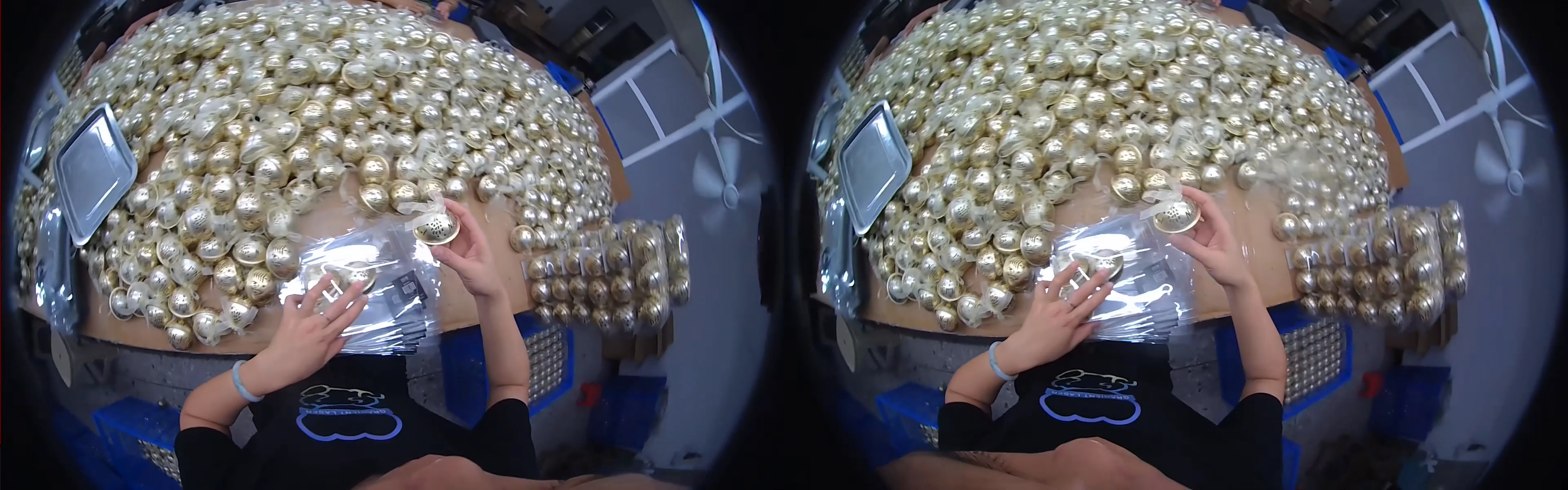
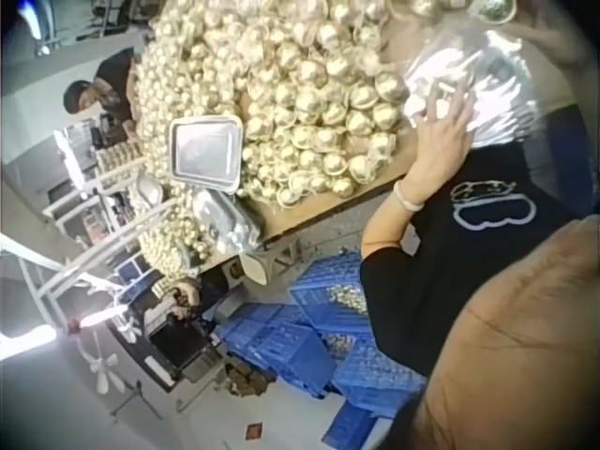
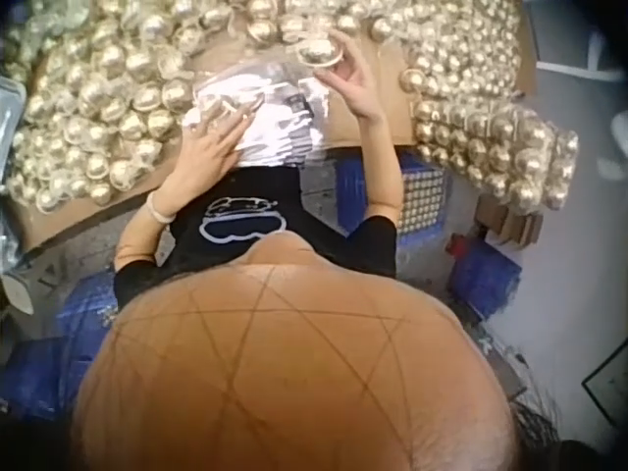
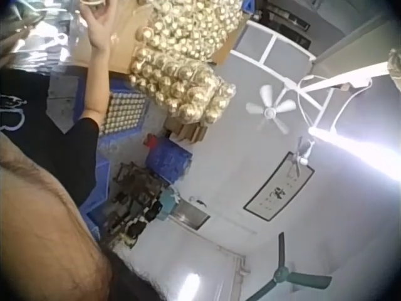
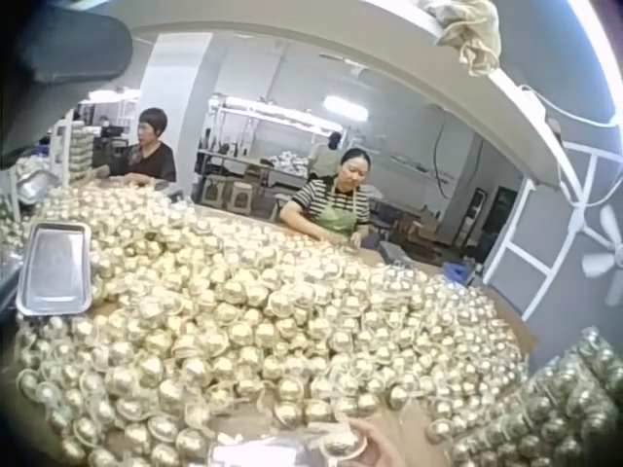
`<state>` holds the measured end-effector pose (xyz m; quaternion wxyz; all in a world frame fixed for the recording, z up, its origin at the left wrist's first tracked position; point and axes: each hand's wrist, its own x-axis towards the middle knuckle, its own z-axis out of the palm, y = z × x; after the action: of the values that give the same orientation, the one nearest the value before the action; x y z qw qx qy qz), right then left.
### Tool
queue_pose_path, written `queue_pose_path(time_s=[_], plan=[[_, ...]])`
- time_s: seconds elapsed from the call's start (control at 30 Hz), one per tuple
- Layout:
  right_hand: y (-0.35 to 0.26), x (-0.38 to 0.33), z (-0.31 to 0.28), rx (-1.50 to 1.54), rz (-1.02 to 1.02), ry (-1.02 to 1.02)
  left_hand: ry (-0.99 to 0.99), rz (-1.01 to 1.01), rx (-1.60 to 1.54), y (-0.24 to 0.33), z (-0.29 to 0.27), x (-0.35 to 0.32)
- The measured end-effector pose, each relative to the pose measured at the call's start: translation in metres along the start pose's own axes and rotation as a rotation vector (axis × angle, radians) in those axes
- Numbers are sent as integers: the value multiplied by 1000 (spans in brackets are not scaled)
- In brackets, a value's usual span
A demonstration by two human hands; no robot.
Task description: Packing gold Christmas ornaments into clear plastic bags at a factory workbench.
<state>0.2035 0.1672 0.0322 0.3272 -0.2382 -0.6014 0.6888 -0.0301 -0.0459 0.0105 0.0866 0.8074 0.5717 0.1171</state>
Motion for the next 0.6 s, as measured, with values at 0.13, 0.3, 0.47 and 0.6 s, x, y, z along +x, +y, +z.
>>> queue_pose_path(time_s=[0.13,0.3,0.47,0.6], plan=[[4,-35,-20,-433,-20,248,8,-21,-7,4,-3,6],[31,-95,-22,-1059,-128,150,-11,-23,-23,5,-11,8],[38,-76,-9,-489,67,-317,-15,0,-79,-2,-12,0],[40,-36,16,-292,319,-383,-2,-16,-74,7,-12,5]])
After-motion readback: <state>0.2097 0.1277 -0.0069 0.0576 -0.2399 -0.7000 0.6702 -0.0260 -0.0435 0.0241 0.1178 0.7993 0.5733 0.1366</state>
